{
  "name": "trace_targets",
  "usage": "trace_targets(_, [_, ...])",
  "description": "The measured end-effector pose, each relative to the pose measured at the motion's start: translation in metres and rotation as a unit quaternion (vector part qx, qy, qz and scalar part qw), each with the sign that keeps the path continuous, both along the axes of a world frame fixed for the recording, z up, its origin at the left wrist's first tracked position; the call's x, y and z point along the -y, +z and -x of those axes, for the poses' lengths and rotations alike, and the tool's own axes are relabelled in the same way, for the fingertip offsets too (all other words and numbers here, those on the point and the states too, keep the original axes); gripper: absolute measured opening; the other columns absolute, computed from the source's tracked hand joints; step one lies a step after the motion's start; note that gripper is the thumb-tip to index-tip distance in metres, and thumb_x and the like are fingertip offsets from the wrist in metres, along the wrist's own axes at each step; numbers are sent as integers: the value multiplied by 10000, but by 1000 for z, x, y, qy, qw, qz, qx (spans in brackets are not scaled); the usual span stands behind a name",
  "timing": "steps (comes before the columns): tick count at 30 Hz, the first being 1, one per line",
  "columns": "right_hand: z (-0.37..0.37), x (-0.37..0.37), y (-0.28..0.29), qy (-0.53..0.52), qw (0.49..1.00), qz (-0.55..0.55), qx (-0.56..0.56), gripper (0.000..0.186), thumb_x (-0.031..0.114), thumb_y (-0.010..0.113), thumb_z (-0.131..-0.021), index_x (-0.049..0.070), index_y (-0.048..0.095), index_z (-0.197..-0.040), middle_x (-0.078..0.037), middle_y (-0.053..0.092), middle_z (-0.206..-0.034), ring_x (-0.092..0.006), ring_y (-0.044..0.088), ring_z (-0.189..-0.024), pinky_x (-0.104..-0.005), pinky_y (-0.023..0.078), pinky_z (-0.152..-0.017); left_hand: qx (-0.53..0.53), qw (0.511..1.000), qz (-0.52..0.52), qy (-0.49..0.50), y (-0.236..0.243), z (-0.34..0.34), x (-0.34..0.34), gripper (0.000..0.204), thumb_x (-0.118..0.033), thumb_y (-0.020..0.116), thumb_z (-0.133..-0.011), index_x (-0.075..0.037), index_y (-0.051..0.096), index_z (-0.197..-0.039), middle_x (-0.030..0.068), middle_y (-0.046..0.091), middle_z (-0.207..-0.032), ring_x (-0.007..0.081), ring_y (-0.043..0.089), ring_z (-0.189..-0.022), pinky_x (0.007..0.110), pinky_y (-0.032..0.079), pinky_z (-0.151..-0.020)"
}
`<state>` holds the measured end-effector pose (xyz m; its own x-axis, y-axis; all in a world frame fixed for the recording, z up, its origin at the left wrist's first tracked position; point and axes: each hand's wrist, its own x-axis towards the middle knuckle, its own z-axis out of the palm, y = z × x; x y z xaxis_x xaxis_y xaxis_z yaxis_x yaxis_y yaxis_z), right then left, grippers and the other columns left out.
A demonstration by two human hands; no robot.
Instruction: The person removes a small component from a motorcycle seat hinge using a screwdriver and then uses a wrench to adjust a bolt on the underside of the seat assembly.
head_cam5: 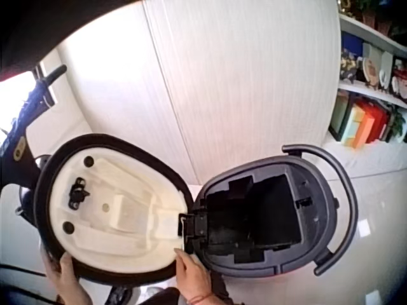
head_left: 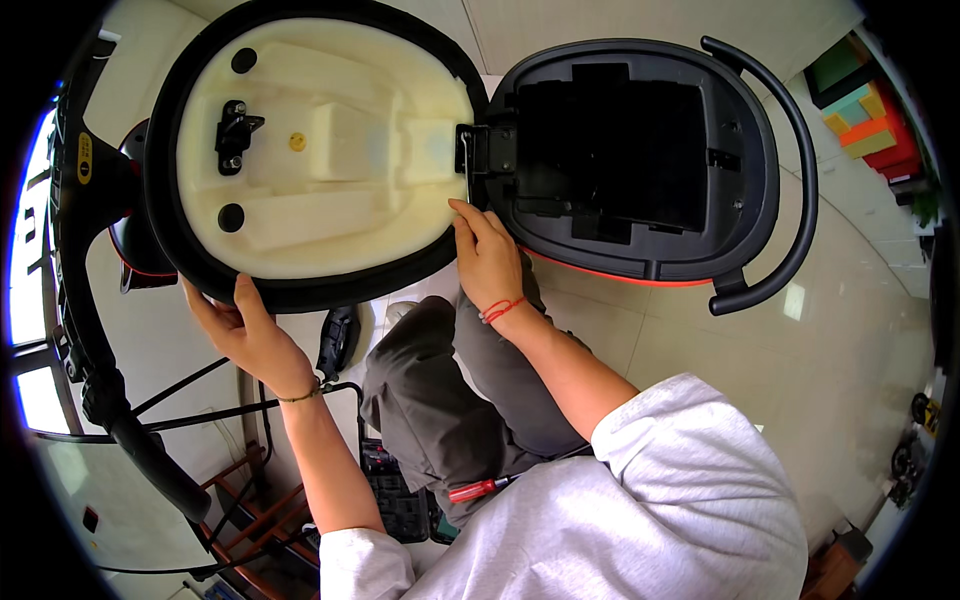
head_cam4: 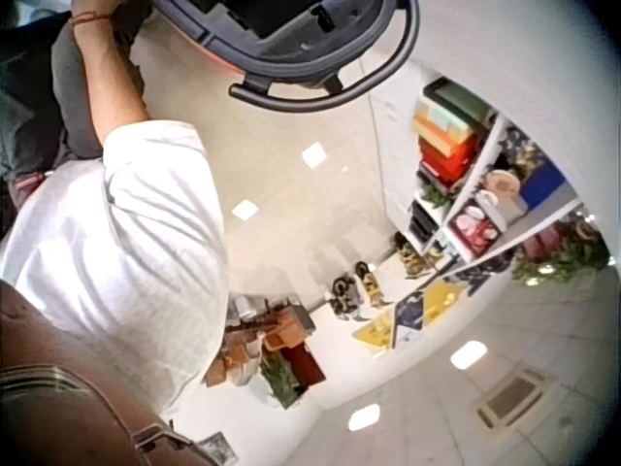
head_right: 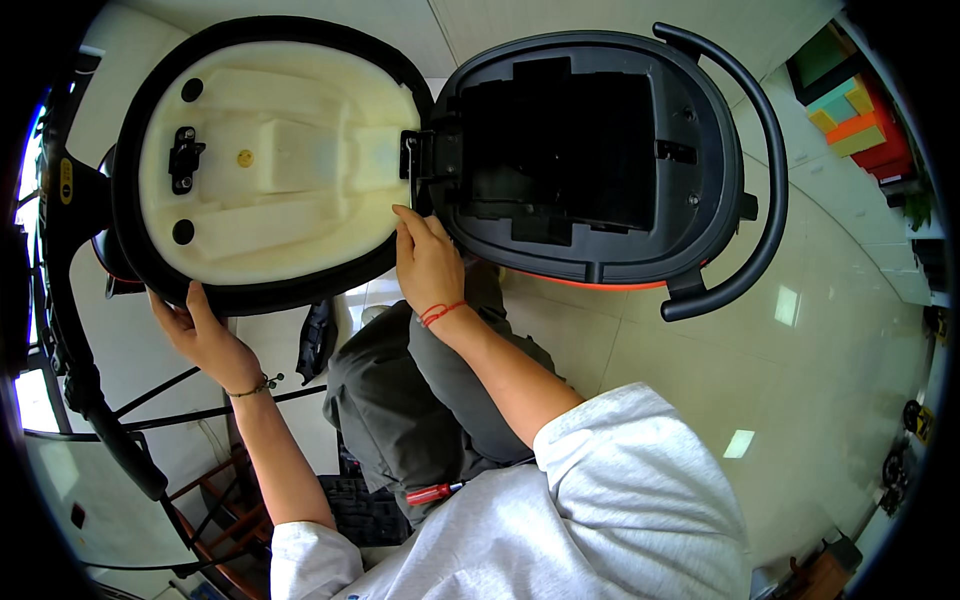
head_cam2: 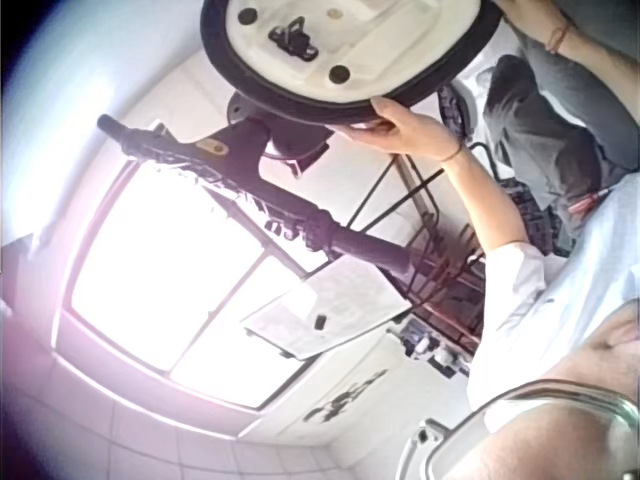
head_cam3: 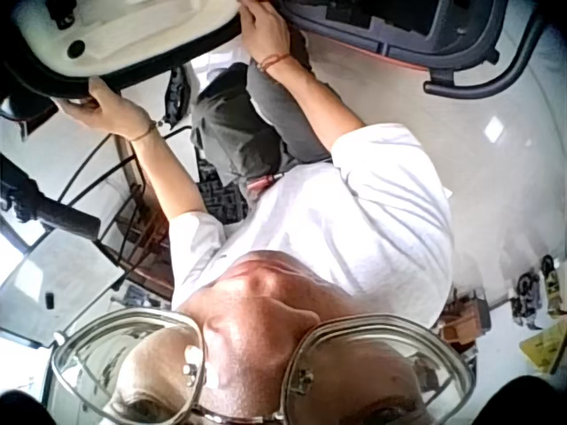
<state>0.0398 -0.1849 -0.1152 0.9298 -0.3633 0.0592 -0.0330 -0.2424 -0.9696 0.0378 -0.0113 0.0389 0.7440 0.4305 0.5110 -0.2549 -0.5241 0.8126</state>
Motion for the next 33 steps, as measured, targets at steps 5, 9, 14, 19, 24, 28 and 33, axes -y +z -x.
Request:
trace_targets(5, [14,-5,2,27,999,3,39,284,150,573,-963,39,606,-1222,-148,596,-947,-330,610,-772,-397,505,-693,3,1000,-25,3,0,0,-4,535,-100,563,-956,16,390,-1448,73,585,-1095,114,522,-918,244,439,-834])
trace_targets(9, [9,-5,12,79,990,-112,44,353,179,587,-975,-3,567,-1276,-109,601,-931,-225,610,-736,-339,496,-660,13,1000,-27,6,-3,-1,-6,555,-84,569,-945,-8,389,-1464,29,583,-1027,64,451,-775,204,383,-708])
trace_targets(14, [-7,-5,39,136,920,-367,-8,440,176,559,-1002,-63,475,-1361,-63,609,-1005,-118,587,-784,-251,463,-686,-6,999,-37,14,-2,0,-8,546,-92,566,-952,2,388,-1459,38,580,-1028,79,463,-819,221,401,-744])
trace_targets(19, [-20,-10,58,89,823,-560,14,431,125,544,-1000,-47,457,-1385,-86,595,-1150,-130,575,-901,-248,450,-771,-9,1000,-12,-9,-2,0,-8,533,-104,564,-964,28,377,-1445,84,581,-1112,126,544,-967,254,461,-870])
trace_targets(24, [-30,-17,68,60,728,-682,29,405,74,542,-984,-21,471,-1371,-90,578,-1194,-148,567,-943,-269,454,-813,-5,1000,-8,-4,-1,0,-4,541,-81,543,-958,12,365,-1461,86,585,-1122,117,531,-939,239,441,-840])
trace_targets(28, [-39,-20,69,65,668,-741,28,396,39,542,-969,-4,469,-1357,-83,566,-1161,-146,557,-903,-265,457,-794,-4,1000,2,-7,0,0,-3,548,-68,526,-958,16,348,-1470,114,582,-1184,146,546,-999,262,439,-908])
trace_targets(33, [-54,-18,66,76,581,-810,29,321,-22,531,-938,38,514,-1252,-77,557,-1092,-141,537,-846,-253,444,-735,-14,1000,4,3,0,0,-2,541,-72,521,-961,28,349,-1464,133,570,-1227,167,547,-1059,289,428,-962])
